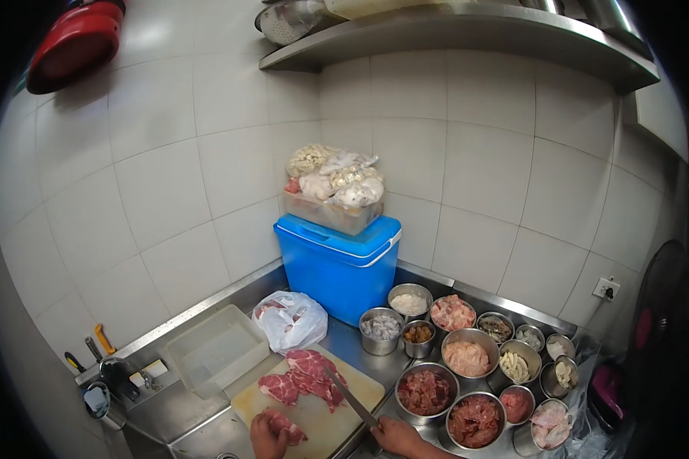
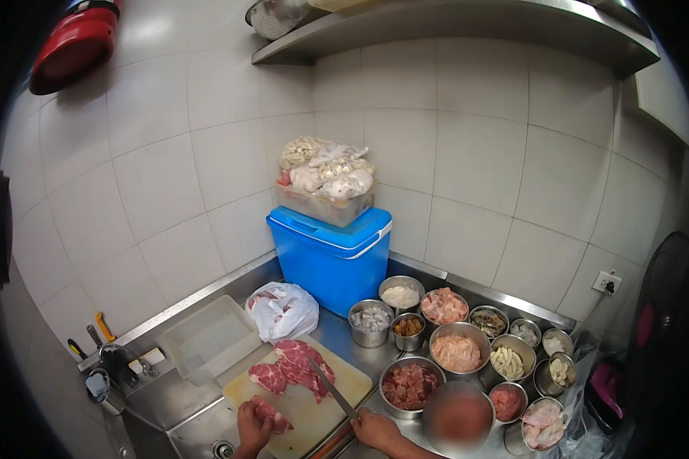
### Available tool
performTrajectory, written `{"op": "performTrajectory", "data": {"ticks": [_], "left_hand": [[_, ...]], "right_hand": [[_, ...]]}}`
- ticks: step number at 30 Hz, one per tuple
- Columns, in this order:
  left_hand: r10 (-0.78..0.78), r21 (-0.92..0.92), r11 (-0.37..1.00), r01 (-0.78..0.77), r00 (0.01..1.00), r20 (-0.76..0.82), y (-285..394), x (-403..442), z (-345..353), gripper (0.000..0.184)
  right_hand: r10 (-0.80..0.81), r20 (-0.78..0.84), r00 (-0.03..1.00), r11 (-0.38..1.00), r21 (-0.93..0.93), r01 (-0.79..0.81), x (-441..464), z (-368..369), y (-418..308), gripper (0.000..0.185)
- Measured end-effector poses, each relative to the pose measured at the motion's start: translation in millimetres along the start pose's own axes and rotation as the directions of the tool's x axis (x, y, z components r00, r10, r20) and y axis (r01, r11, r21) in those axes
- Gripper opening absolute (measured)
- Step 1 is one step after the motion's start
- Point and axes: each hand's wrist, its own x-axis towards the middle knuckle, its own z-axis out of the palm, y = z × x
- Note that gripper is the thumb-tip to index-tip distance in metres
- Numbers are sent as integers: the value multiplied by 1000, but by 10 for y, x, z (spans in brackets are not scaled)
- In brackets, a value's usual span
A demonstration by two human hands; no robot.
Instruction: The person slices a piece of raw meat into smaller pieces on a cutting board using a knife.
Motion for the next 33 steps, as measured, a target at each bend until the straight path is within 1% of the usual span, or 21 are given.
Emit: {"op": "performTrajectory", "data": {"ticks": [2,4,5,7,8,9,10,11,13,14,15,16,17,19,20,21,22,24,26,30,33], "left_hand": [[-19,22,1000,18,1000,14,60,44,-35,49],[-8,11,1000,8,1000,5,91,98,-65,39],[-19,16,1000,18,1000,14,57,136,-60,39],[-81,-37,996,84,994,73,-133,168,-32,37],[-75,52,996,73,996,38,-112,218,-31,32],[-85,26,996,84,996,37,-143,229,-23,31],[-107,-13,994,107,993,43,-146,225,-17,29],[-127,-109,986,126,992,-3,-48,216,-28,27],[-93,-91,992,91,996,-14,-205,152,4,27],[-109,-102,989,108,994,2,-162,151,-30,26],[-101,-83,992,95,993,-67,-173,116,14,23],[-79,-65,995,71,987,-139,-210,64,55,21],[-104,-53,994,99,988,-112,-239,18,58,21],[-152,-56,988,144,970,-190,-227,82,15,15],[-138,-59,990,128,965,-223,-203,124,33,10],[-143,-62,989,133,970,-198,-163,172,41,10],[-99,-61,994,89,974,-202,-128,222,48,9],[-56,-63,997,45,980,-189,-196,290,127,7],[-88,-169,984,55,977,-195,-296,335,229,8],[-81,-235,971,48,987,-135,-345,315,353,6],[-62,-245,969,28,990,-129,-324,292,391,10]], "right_hand": [[-8,-4,1000,1000,15,8,-3,-27,-4,38],[7,7,1000,1000,-5,-7,18,-61,-23,39],[25,19,1000,999,-27,-25,13,-71,-31,39],[-2,42,999,1000,-27,3,72,-64,-15,39],[2,48,999,1000,-30,0,90,-98,-46,39],[11,74,997,999,-32,-9,90,-126,-77,38],[-29,12,999,998,-53,30,82,-119,-82,37],[0,6,1000,997,-77,1,96,-112,-84,36],[-32,-53,998,998,-63,28,1,-244,-290,31],[-44,-25,999,992,-116,40,15,-250,-298,30],[-59,-9,998,983,-172,57,32,-231,-313,29],[-37,47,998,985,-170,45,29,-243,-416,28],[-16,91,996,985,-169,31,26,-257,-512,28],[-13,133,991,982,-186,38,49,-183,-698,27],[-34,159,987,977,-203,66,52,-148,-802,27],[-54,182,982,970,-222,95,64,-86,-888,26],[-128,167,978,955,-246,167,84,2,-947,21],[-105,216,971,946,-278,164,134,112,-1093,19],[-76,302,950,938,-301,170,194,114,-1306,15],[-45,296,954,931,-335,148,226,231,-1372,17],[-66,318,946,920,-349,182,225,224,-1420,15]]}}
